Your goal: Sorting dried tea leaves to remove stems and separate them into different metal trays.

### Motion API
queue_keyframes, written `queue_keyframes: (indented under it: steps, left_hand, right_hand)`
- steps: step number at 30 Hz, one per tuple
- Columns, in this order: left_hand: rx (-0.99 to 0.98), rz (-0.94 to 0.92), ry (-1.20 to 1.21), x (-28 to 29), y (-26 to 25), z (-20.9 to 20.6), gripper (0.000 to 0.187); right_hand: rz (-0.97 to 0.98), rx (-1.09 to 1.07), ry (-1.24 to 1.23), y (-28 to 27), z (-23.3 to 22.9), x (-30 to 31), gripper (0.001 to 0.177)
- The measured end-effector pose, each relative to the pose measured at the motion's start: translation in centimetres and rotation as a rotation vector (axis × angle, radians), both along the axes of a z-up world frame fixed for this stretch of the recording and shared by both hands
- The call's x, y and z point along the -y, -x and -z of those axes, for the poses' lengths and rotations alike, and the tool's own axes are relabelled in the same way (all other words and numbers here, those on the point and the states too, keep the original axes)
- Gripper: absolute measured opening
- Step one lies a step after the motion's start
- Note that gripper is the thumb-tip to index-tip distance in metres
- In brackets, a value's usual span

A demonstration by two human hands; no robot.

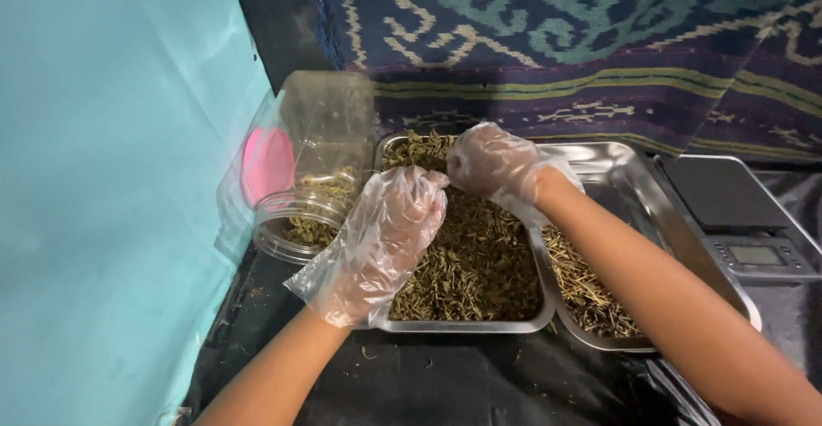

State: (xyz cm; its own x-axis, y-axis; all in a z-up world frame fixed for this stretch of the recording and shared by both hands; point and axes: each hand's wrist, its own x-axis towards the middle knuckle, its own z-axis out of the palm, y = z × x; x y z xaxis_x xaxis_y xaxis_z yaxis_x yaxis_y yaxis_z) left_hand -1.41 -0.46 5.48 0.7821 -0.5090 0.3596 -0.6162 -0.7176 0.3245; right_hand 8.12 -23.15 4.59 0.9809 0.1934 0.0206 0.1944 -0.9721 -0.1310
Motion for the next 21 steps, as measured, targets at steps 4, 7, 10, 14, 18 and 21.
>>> queue_keyframes:
  steps: [4, 7, 10, 14, 18, 21]
  left_hand:
    - [-0.049, 0.011, 0.076, -0.1, -0.8, 1.2, 0.034]
    - [0.009, 0.015, 0.016, -0.2, -1.0, 1.7, 0.034]
    - [0.029, 0.037, 0.036, 0.0, -0.6, 1.6, 0.03]
    - [0.053, 0.086, 0.065, 0.2, 0.0, 1.6, 0.025]
    - [0.082, 0.143, 0.077, 0.7, 0.2, 1.2, 0.021]
    - [0.11, 0.188, 0.09, 0.9, 0.5, 0.9, 0.019]
  right_hand:
    - [-0.018, -0.034, -0.145, 3.0, -4.2, -0.1, 0.033]
    - [0.07, -0.159, -0.295, 7.5, -8.5, -0.4, 0.027]
    - [0.114, -0.286, -0.428, 10.8, -11.1, -0.7, 0.029]
    - [0.341, -0.544, -0.601, 12.6, -14.2, -1.7, 0.046]
    - [0.263, -0.404, -0.392, 11.1, -8.0, 1.5, 0.026]
    - [-0.142, -0.362, -0.892, 10.1, -2.2, 6.5, 0.018]
